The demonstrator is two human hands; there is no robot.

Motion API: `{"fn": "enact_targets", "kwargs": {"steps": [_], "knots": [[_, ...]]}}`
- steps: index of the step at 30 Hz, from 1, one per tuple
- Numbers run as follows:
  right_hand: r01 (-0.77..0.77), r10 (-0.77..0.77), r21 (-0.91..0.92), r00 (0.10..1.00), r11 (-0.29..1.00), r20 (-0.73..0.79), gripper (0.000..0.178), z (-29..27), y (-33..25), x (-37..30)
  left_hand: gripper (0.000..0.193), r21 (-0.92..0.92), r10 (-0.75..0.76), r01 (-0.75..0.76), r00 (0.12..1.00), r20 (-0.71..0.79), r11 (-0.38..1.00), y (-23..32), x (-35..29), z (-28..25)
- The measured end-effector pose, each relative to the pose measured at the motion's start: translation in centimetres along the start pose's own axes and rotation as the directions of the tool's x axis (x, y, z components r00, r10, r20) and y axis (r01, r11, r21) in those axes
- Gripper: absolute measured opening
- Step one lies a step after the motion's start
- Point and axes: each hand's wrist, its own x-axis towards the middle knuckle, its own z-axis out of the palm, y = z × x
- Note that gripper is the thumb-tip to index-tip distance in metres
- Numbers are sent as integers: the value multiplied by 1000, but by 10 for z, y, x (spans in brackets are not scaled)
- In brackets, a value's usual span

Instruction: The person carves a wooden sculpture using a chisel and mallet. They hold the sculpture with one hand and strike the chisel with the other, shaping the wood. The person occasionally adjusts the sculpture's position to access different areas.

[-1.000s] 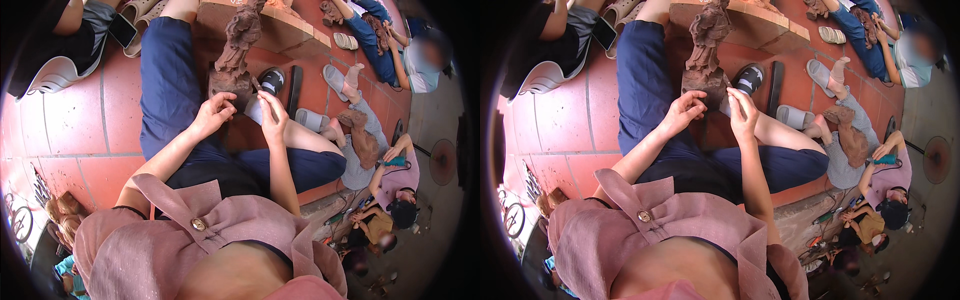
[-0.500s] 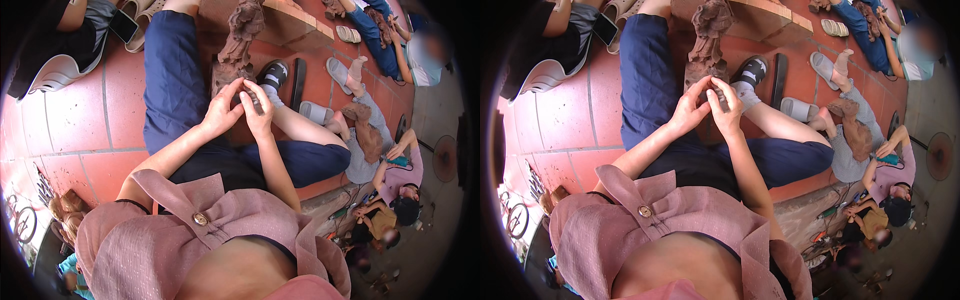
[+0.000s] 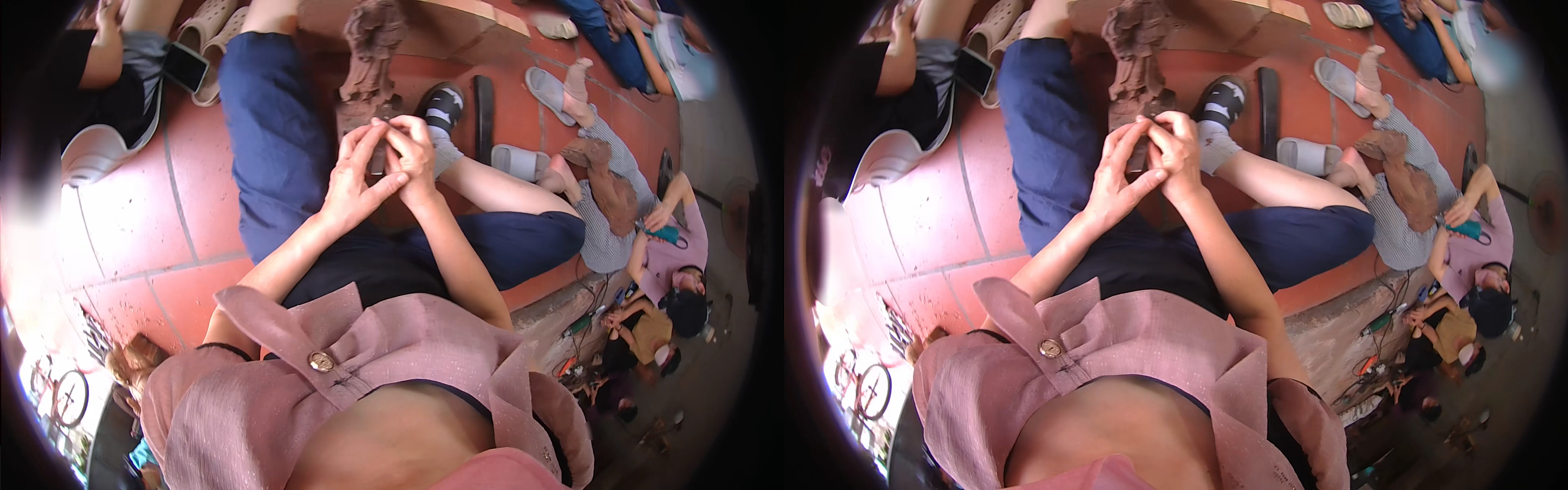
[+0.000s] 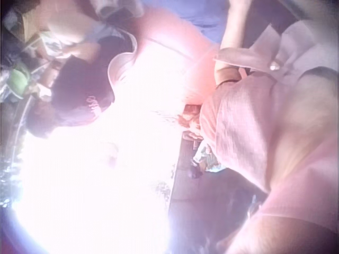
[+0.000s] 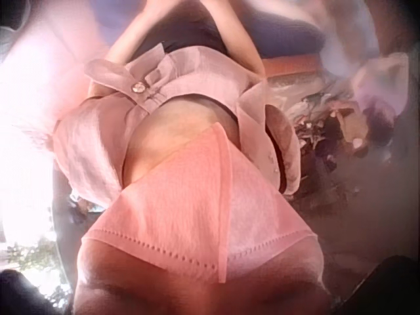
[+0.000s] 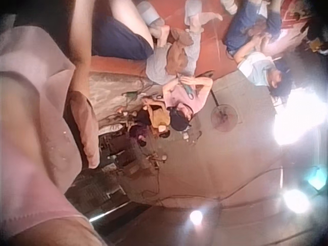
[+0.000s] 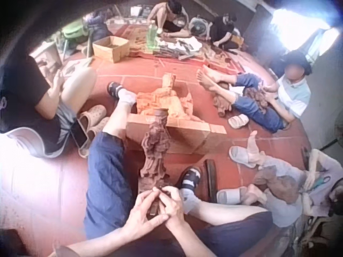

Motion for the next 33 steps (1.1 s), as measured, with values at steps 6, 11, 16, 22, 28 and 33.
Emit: {"fn": "enact_targets", "kwargs": {"steps": [6, 11, 16, 22, 28, 33], "knots": [[48, -54, 135, 998, 990, 41, 23, -3, 4, 17, 43, 37, 76, -73, 995, -67, 997, 1, 17, 3], [44, -51, 162, 998, 986, 43, 27, 3, 12, 16, 38, 83, 83, -83, 997, 2, 993, 0, 13, 2], [54, -63, 144, 996, 988, 57, 29, 1, 9, 16, 38, 33, 15, -16, 1000, 27, 999, 5, 7, -3], [20, -27, 62, 993, 998, 113, 31, 5, 7, 10, 31, 102, 79, -86, 994, 71, 991, -7, 4, -1], [53, -54, 87, 998, 995, 14, 29, 8, 5, 16, 27, 51, 38, -42, 996, 76, 998, -6, 9, -1], [60, -70, 89, 992, 994, 104, 29, 10, 11, 8, 26, 42, -13, 9, 997, 80, 999, -6, 1, 0]]}}
